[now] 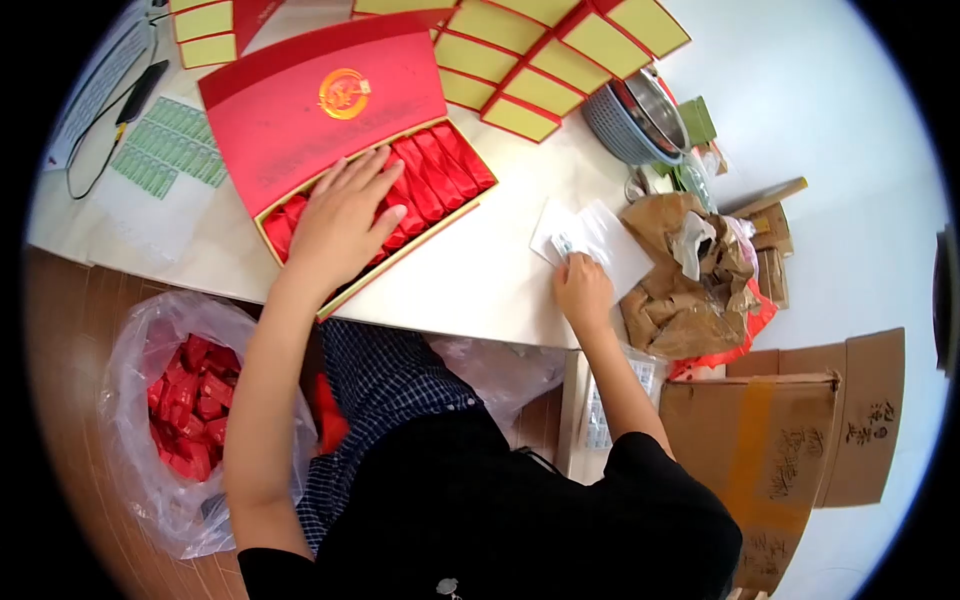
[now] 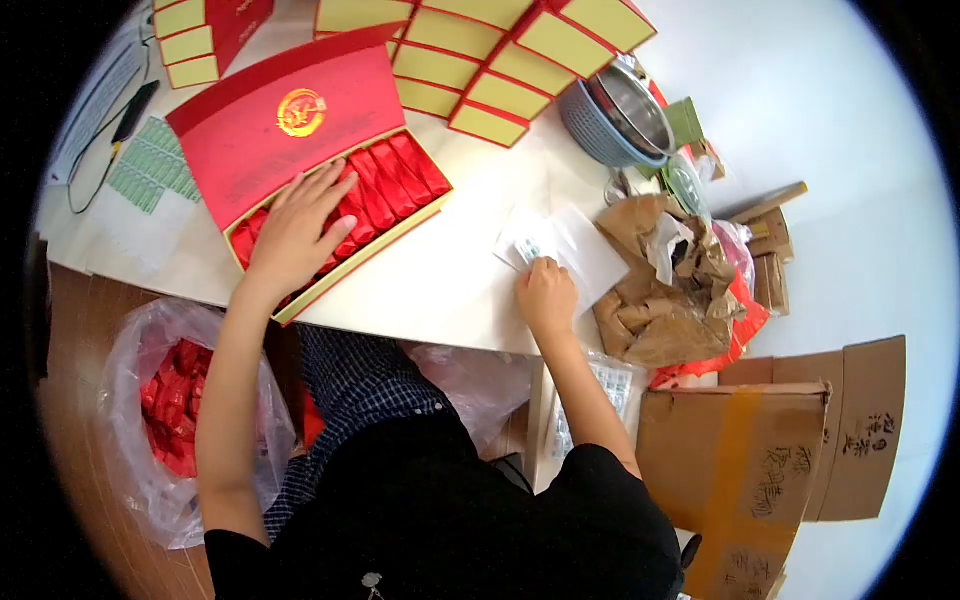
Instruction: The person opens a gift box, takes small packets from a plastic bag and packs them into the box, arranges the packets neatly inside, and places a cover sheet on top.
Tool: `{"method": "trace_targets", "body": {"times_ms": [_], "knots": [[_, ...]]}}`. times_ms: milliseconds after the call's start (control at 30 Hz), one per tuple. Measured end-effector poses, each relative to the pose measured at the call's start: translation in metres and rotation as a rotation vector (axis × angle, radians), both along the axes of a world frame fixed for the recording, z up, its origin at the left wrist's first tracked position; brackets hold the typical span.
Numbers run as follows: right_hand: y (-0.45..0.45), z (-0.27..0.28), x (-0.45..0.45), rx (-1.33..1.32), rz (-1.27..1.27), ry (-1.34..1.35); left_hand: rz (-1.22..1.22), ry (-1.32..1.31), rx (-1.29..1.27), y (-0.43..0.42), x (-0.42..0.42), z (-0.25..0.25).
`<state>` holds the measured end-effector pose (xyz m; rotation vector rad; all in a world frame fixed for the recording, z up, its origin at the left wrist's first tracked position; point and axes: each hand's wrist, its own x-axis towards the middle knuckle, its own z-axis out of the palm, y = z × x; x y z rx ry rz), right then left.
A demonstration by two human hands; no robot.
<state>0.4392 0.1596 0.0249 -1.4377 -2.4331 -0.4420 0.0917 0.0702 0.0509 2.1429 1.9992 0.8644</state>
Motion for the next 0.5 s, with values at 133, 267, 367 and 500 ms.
{"method": "trace_targets", "body": {"times_ms": [133, 267, 367, 500], "knots": [[0.014, 0.013, -0.014, -0.139, -0.096, -0.055, 0.000, -0.043, 0.015, -0.001, 0.000, -0.001], [0.039, 0.025, -0.040, 0.133, 0.150, 0.141, 0.015, -0.038, 0.013, -0.002, 0.001, 0.001], [0.063, 0.015, -0.068, 0.053, 0.432, 0.174, 0.008, -0.040, 0.024, -0.001, 0.000, -0.001], [0.074, -0.013, -0.070, 0.037, 0.381, 0.198, 0.033, -0.038, 0.007, -0.003, 0.001, 0.000]]}}
